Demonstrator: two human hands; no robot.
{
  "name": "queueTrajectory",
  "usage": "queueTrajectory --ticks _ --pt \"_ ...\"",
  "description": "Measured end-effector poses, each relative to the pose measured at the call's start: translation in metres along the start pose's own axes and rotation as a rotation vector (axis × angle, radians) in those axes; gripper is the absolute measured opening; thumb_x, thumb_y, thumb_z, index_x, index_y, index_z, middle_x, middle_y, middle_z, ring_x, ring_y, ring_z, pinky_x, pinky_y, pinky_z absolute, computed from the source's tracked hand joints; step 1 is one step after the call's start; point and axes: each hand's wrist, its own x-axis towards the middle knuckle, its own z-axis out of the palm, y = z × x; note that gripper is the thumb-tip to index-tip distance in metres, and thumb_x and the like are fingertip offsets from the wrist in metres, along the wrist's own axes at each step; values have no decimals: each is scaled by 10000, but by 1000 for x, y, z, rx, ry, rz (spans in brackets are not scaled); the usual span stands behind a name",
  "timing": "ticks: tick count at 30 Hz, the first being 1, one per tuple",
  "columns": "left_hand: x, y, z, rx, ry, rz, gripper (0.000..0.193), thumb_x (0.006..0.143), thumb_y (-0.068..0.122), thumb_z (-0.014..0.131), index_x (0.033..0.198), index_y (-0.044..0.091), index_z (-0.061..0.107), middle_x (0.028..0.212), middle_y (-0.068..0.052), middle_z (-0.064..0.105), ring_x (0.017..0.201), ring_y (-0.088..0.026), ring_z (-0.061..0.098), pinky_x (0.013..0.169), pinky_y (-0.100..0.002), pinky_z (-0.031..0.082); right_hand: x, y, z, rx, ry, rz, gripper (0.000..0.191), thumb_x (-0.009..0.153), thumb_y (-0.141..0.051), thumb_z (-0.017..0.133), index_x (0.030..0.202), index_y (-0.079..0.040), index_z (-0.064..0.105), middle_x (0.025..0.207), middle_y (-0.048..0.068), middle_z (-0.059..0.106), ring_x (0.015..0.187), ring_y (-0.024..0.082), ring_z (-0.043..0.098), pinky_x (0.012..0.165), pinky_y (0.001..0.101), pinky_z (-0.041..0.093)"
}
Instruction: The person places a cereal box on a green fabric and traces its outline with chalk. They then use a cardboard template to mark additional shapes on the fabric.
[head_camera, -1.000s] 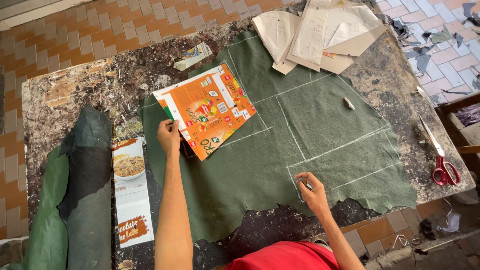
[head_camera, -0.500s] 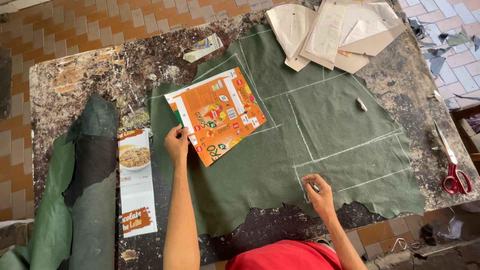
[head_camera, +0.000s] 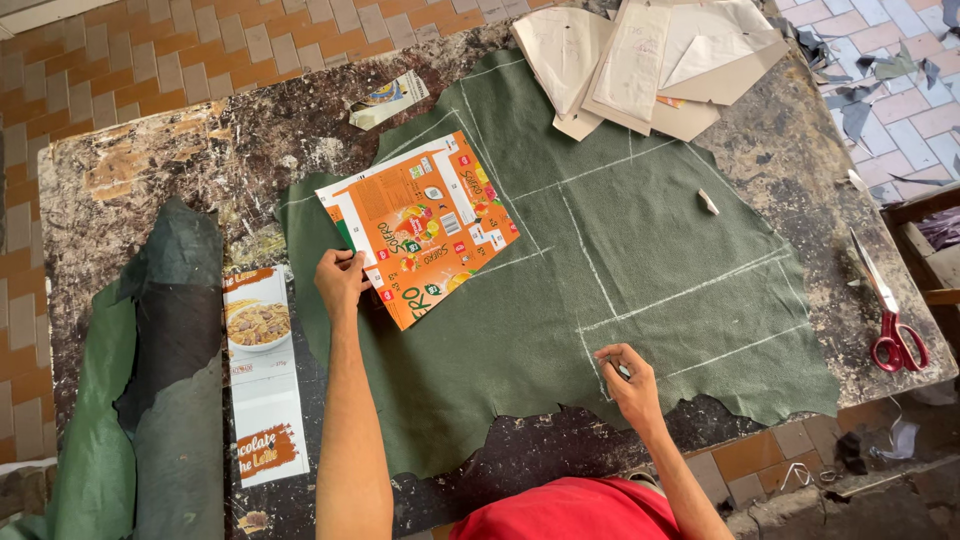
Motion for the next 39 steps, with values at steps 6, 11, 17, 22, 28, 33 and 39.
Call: queueTrajectory --ticks 6,11,17,22,28,33,39 --pt "-2 5 8 52 29 -42 254 936 106 739 989 -90 587 913 -154 681 738 -208 735 596 -357 697 1 0 1 -13 9 21 118 959 -88 628 1027 -28 703 626 -35 562 475 27 414 426 236 299" --pt "7 13 7 27 -23 -157 329 903 117 778 1080 -90 594 957 -156 672 774 -224 738 622 -367 690 2 2 -1 55 2 14 113 962 -75 621 1024 -16 695 677 -36 564 495 22 414 426 238 299" --pt "5 9 5 -63 -91 -101 471 821 17 820 1193 -109 559 958 -135 658 817 -215 746 626 -349 677 -1 4 -1 40 -4 7 110 965 -57 613 1033 -22 691 667 -32 553 501 21 414 436 233 298" --pt "4 12 5 39 -89 -99 463 835 9 805 1227 -65 569 951 -106 664 801 -190 728 621 -329 681 0 4 -1 33 -2 6 101 965 -56 610 1012 -15 689 672 -37 576 497 20 419 428 231 304" --pt "-9 23 -2 -12 -124 39 429 854 -33 751 1224 -9 535 984 -80 630 835 -171 720 616 -311 672 -2 4 -2 58 -8 11 96 973 -62 614 1017 -15 685 688 -34 561 509 18 414 435 229 306" --pt "-47 24 -16 -120 -129 182 413 931 -31 715 1252 -2 457 1112 -61 580 943 -146 705 690 -255 639 -3 1 -3 34 3 -7 91 974 -64 622 1017 -20 688 687 -38 542 525 16 425 449 229 317" --pt "-127 4 -27 -160 -121 395 414 987 -14 680 1336 73 476 1120 -72 647 1041 -124 664 768 -234 515 -4 -3 -3 26 9 -8 92 968 -60 624 1024 -20 685 664 -44 547 523 19 427 457 232 316"
